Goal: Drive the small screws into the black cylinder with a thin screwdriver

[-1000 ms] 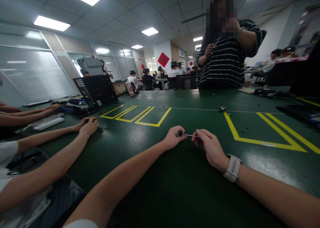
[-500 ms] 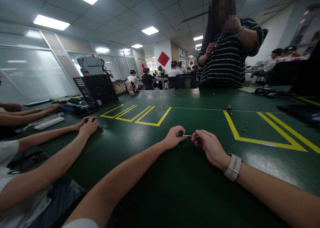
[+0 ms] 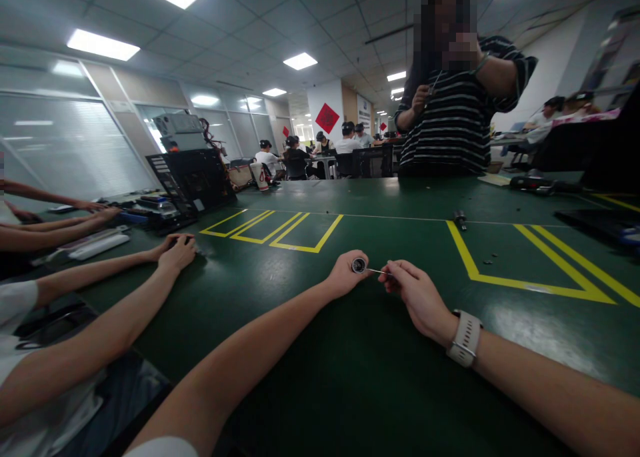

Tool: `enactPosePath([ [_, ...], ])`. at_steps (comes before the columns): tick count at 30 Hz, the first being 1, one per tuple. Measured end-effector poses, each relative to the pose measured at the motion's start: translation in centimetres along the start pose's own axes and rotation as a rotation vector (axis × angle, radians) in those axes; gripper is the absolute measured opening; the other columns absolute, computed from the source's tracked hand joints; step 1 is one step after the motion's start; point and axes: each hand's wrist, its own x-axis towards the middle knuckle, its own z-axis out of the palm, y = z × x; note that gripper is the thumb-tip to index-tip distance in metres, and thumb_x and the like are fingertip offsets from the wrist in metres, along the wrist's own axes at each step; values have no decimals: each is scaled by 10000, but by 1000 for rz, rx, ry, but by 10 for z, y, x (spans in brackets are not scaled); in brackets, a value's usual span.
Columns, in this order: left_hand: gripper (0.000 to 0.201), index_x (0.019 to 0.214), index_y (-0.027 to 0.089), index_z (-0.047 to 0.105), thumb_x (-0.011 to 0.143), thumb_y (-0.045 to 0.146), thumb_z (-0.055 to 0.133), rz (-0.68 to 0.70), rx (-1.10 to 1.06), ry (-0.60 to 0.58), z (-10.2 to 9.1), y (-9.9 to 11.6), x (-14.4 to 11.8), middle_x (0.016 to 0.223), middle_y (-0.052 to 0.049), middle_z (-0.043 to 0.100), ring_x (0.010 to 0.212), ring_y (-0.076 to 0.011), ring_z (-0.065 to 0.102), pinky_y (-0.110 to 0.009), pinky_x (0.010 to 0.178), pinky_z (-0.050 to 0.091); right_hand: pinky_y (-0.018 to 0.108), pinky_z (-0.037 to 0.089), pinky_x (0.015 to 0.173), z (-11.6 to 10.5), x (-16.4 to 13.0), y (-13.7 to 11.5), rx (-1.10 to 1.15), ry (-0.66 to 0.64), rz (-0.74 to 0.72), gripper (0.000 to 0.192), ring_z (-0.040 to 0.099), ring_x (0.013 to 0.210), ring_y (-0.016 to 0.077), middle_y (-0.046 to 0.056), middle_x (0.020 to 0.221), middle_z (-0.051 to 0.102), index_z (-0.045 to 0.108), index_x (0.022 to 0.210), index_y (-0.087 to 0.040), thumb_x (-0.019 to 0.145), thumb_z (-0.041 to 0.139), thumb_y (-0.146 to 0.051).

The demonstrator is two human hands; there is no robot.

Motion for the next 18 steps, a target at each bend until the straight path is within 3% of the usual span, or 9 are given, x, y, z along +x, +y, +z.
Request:
enactPosePath([
  [7, 224, 686, 135, 497, 659, 282, 663, -12, -23, -10, 1, 0, 0, 639, 40, 457, 581, -79, 404, -212, 567, 335, 276, 413, 618, -4, 6, 3, 193, 6, 80, 179, 524, 678, 142, 25, 715, 596, 634, 705, -184, 734, 632, -360],
  [18, 208, 700, 137, 505, 662, 262, 666, 0, 8, -15, 0, -1, 0, 666, 32, 474, 605, -86, 431, -218, 583, 363, 292, 416, 611, -5, 6, 1, 179, 42, 84, 175, 527, 657, 150, 26, 692, 596, 630, 674, -192, 740, 617, -354],
])
